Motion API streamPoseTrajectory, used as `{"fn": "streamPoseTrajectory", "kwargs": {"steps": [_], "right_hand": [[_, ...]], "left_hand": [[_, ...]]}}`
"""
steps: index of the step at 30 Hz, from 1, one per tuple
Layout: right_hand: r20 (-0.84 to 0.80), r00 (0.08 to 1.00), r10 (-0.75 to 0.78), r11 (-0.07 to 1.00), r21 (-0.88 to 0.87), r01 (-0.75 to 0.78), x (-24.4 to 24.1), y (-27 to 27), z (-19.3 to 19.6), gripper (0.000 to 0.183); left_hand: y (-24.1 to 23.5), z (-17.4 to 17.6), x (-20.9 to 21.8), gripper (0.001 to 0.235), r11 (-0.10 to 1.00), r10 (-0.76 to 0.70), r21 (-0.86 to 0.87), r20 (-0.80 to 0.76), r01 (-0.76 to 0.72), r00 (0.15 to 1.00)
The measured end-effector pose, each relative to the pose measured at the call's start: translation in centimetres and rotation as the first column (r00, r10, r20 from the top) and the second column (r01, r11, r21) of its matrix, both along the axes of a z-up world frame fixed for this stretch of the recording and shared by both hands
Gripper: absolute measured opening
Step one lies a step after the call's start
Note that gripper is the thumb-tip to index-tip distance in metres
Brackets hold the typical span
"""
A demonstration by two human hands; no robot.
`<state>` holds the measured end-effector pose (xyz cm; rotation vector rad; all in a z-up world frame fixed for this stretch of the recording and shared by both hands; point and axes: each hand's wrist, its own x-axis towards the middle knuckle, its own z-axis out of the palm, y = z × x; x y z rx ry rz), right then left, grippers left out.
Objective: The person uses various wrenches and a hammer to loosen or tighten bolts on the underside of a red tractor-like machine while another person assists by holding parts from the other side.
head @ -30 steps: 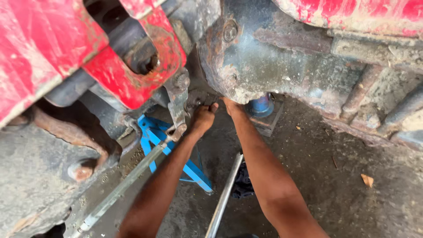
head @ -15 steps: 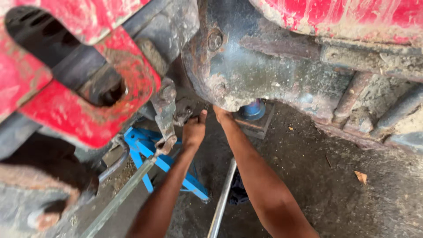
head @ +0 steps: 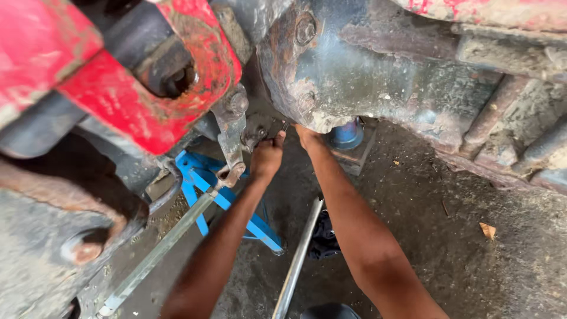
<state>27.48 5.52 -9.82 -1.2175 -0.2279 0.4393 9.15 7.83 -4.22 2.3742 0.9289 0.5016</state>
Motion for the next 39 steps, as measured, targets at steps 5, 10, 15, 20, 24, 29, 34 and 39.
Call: {"fn": "streamPoseTrajectory", "kwargs": {"steps": [5, 10, 15, 20, 24, 29, 34, 39], "right_hand": [[0.352, 0.930, -0.109, 0.962, -0.197, 0.187, 0.7, 1.7, -0.6, 0.060], [0.345, 0.901, -0.264, 0.943, -0.105, 0.317, 1.0, 2.7, -4.3, 0.060], [0.181, 0.961, -0.210, 0.977, -0.002, 0.214, 0.0, 4.6, -5.6, 0.059], [0.106, 0.974, -0.200, 0.972, 0.149, 0.184, 0.5, 4.3, -5.7, 0.058], [0.002, 0.987, -0.163, 0.965, 0.208, 0.159, 0.0, 3.3, -4.7, 0.058], [-0.183, 0.981, -0.070, 0.882, 0.448, 0.146, -0.2, 1.7, -2.7, 0.058], [-0.051, 0.998, -0.022, 0.926, 0.375, 0.040, 0.2, 0.4, -2.2, 0.062], [0.224, 0.969, -0.105, 0.914, 0.406, 0.005, 1.6, 0.4, -2.0, 0.064]], "left_hand": [[1.2, -0.8, 1.2, 0.077, 0.994, -0.016, 0.107, -0.009, 0.017, 1.000], [1.1, -1.7, 1.0, 0.071, 0.990, -0.068, 0.129, 0.090, 0.056, 0.994], [1.0, 1.0, -0.1, 0.075, 0.967, -0.018, -0.256, -0.068, 0.000, 0.997], [0.1, -1.0, -0.4, 0.076, 1.000, -0.017, 0.011, 0.107, 0.016, 0.994], [1.4, -1.2, 0.1, 0.075, 0.985, -0.066, -0.157, 0.072, 0.076, 0.995], [1.1, -2.2, 0.3, 0.083, 0.999, -0.043, 0.005, 0.010, 0.043, 0.999], [1.1, 0.3, 0.1, 0.071, 0.940, -0.010, -0.340, -0.017, 0.004, 1.000], [0.9, -1.2, -0.1, 0.073, 0.998, -0.058, -0.036, 0.035, 0.059, 0.998]]}}
